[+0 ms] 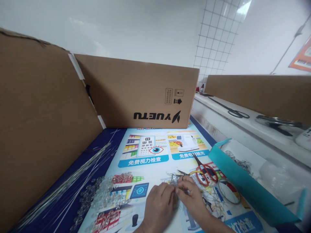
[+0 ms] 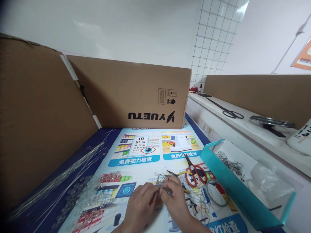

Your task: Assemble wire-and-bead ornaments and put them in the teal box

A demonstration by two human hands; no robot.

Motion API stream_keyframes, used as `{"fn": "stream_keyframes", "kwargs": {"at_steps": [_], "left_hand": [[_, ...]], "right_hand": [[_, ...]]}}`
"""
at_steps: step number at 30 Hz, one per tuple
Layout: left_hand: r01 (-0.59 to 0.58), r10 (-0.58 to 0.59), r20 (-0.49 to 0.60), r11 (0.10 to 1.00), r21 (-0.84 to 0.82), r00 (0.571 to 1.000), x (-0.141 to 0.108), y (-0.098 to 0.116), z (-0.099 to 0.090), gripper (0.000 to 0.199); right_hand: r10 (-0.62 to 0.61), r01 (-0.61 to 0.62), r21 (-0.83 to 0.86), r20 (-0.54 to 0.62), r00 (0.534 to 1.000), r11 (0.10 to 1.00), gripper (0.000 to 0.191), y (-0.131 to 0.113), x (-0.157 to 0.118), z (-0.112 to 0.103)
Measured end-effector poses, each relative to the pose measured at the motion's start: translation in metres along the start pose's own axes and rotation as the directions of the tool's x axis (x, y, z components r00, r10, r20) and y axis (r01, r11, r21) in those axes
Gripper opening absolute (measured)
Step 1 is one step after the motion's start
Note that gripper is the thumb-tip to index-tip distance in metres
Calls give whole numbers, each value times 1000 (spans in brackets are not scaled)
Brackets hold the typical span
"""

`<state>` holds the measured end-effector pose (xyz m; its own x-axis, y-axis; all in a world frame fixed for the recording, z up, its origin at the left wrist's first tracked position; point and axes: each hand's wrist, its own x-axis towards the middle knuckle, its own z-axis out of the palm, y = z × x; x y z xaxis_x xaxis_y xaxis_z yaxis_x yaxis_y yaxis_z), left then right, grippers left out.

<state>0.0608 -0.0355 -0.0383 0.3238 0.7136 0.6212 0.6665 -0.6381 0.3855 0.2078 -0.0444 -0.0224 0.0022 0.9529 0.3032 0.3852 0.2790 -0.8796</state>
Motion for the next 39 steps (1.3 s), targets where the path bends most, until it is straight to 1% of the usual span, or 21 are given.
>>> {"fn": "stream_keyframes", "kwargs": {"at_steps": [3,7,11,14,21,28,34,36,39], "left_hand": [[7,-7,7,1000,-2,1000,0,-1,1,21],[36,-36,23,999,-9,999,-1,-2,2,18],[59,-58,39,998,-9,998,-2,-4,1,17],[52,-52,51,999,-6,997,-4,-6,1,16],[6,-6,31,1000,-4,999,-3,-6,-2,18],[-55,55,4,998,10,998,-3,-6,-2,16],[-99,100,-8,993,60,995,-6,-8,0,14],[-107,108,-12,992,65,994,-6,-8,0,14],[-118,119,-14,990,78,993,-6,-8,0,15]], "right_hand": [[-2,2,-10,-5,1000,1000,14,-1,0,0],[-9,9,-52,12,1000,999,10,0,-1,-1],[0,4,-110,38,999,994,23,0,-3,-6],[-15,22,-163,44,999,986,28,-1,-5,-12],[-35,52,-277,64,997,959,26,3,-13,-19],[-18,21,-208,17,1000,978,32,8,-14,-18],[2,-2,-197,1,1000,980,34,8,-16,-19],[-8,8,-202,1,1000,979,37,7,-18,-19],[-55,57,-228,16,998,972,37,6,-20,-18]]}}
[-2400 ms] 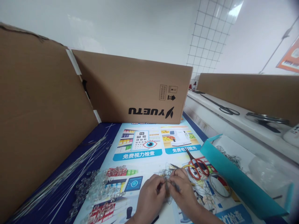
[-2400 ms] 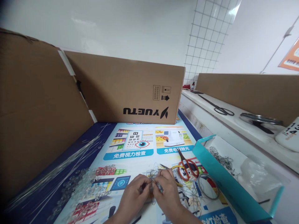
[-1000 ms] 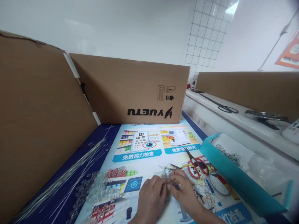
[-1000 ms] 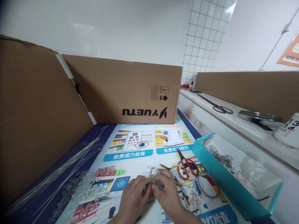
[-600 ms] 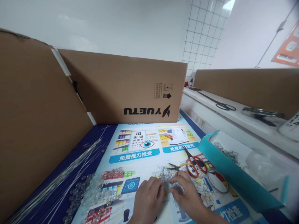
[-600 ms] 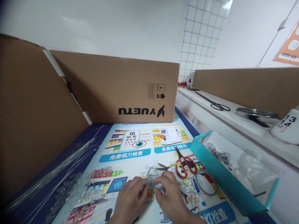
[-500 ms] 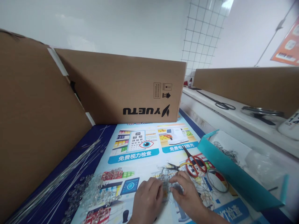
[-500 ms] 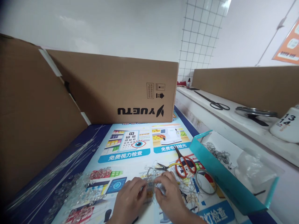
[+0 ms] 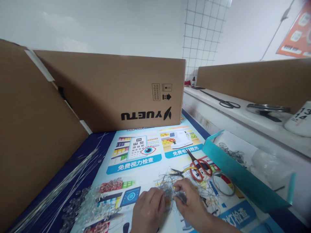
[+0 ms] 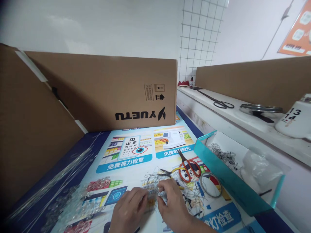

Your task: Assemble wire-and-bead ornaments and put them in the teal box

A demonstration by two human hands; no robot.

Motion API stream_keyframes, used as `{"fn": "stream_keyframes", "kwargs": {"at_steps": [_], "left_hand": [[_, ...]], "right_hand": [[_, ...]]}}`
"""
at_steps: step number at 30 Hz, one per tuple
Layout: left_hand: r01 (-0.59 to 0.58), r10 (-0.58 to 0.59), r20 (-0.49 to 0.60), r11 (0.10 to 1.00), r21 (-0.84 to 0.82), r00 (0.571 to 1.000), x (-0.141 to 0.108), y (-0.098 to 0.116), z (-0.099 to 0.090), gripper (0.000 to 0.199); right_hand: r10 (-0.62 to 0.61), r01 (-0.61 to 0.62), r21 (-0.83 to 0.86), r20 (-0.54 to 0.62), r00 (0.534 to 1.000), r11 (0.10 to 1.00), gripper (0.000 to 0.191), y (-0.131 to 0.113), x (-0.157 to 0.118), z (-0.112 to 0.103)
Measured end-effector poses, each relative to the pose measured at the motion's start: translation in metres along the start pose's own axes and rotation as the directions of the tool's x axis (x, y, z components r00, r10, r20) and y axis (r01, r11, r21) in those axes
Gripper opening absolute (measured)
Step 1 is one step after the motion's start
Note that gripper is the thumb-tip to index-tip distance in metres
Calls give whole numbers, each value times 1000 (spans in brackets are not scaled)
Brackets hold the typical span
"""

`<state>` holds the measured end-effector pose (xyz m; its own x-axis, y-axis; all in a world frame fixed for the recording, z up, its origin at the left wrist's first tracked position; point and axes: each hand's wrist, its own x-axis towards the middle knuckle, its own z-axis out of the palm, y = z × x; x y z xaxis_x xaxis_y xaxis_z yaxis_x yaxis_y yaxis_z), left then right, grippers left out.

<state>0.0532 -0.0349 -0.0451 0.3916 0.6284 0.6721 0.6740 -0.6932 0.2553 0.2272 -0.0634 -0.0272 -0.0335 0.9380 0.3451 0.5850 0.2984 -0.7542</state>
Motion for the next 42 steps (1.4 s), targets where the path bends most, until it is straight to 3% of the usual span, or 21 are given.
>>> {"fn": "stream_keyframes", "kwargs": {"at_steps": [12,20,28,33,38,42], "left_hand": [[-122,134,-71,980,157,988,3,3,-1,15],[-143,156,-68,975,170,985,5,7,-3,15],[-158,161,3,965,210,987,4,7,-2,19],[-173,174,15,962,211,985,7,12,-2,21],[-191,195,-5,963,191,981,7,14,-1,17],[-229,233,-7,961,154,973,0,9,3,15]], "right_hand": [[-116,118,-92,24,993,989,25,0,1,0],[-80,82,-81,34,996,993,19,-1,3,1],[-84,84,-38,14,996,996,19,-2,3,0],[-59,61,-61,25,998,996,19,-3,3,3],[79,-79,-10,-15,997,997,18,-4,2,6],[109,-109,9,-17,994,994,17,-5,2,6]]}}
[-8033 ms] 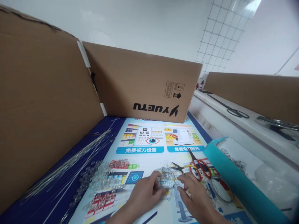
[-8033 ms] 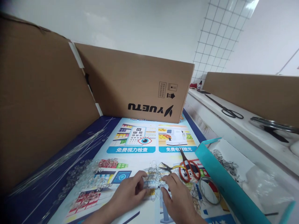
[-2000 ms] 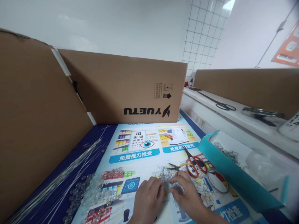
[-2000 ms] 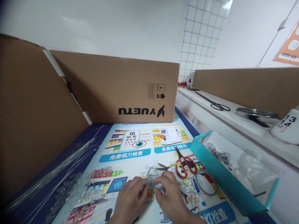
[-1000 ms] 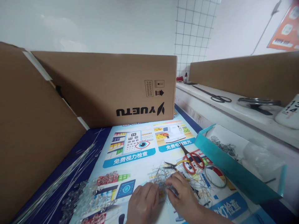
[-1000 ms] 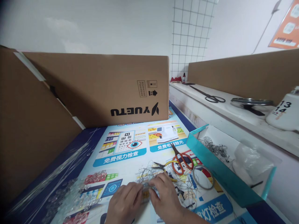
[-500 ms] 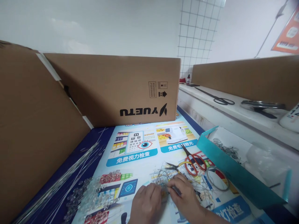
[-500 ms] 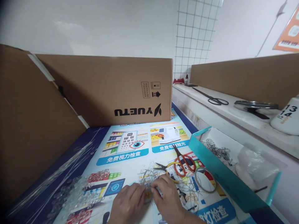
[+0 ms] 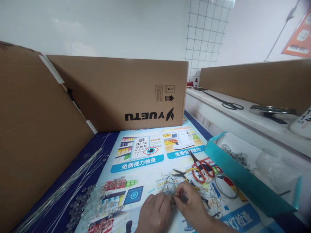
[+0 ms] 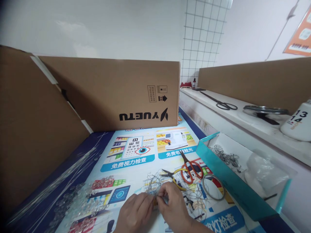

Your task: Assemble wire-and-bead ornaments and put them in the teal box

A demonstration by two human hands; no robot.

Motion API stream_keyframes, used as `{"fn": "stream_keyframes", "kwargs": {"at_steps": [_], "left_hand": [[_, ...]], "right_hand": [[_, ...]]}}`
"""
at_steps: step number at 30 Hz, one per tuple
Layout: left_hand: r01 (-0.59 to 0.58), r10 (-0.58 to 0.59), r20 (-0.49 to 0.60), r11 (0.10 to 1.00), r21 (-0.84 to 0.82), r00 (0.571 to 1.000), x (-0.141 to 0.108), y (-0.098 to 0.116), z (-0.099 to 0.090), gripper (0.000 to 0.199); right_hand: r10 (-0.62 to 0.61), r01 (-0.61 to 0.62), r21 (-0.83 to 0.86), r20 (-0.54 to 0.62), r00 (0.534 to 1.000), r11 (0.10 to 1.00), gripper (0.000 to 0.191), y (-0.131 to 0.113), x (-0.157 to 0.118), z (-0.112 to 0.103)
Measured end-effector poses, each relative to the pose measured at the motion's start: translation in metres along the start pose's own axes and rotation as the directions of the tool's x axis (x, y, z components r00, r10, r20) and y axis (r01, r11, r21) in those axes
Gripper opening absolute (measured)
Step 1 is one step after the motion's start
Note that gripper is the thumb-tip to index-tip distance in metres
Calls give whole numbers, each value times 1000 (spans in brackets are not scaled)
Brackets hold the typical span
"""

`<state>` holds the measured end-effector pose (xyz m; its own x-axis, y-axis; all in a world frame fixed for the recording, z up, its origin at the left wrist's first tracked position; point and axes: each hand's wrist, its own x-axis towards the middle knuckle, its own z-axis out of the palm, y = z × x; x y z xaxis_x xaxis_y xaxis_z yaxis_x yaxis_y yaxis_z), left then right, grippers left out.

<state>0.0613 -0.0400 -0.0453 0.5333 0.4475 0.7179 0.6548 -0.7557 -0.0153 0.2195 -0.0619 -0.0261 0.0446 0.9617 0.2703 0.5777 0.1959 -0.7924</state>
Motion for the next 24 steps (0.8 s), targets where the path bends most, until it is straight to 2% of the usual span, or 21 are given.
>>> {"fn": "stream_keyframes", "kwargs": {"at_steps": [4,10,18,24], "left_hand": [[7,-7,-2,1000,-28,1000,-4,-1,1,15],[-16,16,-9,1000,-9,1000,2,-1,-9,15],[-16,16,16,1000,-18,1000,-3,-4,-7,15],[24,-27,66,999,36,997,-4,-1,-6,16]], "right_hand": [[-36,36,-26,3,999,999,19,0,0,-2],[-160,165,-81,62,985,983,20,-1,0,-5],[-182,186,-118,48,982,975,19,4,1,-1],[-197,203,-131,53,979,970,20,4,1,0]]}}
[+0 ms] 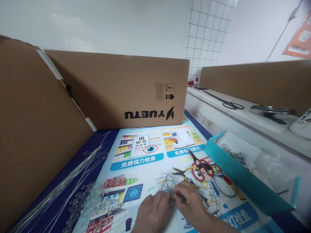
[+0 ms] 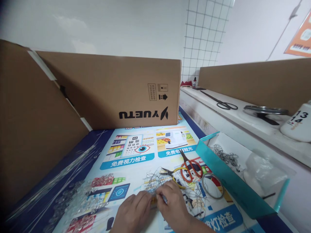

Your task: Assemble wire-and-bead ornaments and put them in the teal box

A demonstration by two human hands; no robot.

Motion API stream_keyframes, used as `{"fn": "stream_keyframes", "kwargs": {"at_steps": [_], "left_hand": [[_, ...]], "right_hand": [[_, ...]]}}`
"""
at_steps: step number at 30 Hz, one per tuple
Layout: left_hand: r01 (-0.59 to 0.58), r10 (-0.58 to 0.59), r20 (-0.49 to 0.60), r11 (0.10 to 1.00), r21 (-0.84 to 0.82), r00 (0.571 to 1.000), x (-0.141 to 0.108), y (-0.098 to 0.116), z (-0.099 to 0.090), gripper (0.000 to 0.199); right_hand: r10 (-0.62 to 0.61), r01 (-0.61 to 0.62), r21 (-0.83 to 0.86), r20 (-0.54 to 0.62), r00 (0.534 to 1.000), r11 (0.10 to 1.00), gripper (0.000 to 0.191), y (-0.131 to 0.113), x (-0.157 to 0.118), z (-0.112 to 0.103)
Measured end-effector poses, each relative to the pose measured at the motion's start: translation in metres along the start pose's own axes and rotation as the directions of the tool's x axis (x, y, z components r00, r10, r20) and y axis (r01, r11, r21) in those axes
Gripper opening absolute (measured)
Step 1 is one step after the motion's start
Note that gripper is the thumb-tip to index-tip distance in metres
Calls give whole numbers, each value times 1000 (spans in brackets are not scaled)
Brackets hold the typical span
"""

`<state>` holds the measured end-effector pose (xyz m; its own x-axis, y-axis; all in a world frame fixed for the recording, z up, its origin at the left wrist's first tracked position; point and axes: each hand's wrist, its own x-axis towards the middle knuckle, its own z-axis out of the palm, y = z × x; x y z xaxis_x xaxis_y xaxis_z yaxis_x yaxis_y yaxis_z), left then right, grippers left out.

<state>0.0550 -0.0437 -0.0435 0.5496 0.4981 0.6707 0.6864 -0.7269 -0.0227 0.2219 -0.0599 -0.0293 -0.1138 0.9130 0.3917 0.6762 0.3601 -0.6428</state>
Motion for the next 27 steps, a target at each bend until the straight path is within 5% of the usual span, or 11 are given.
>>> {"fn": "stream_keyframes", "kwargs": {"at_steps": [16,27], "left_hand": [[35,-35,-41,999,13,999,6,2,-2,20],[120,-106,143,988,-97,984,-8,0,10,21]], "right_hand": [[-40,38,66,33,999,997,18,2,-1,0],[19,-21,78,24,1000,997,18,1,2,-3]]}}
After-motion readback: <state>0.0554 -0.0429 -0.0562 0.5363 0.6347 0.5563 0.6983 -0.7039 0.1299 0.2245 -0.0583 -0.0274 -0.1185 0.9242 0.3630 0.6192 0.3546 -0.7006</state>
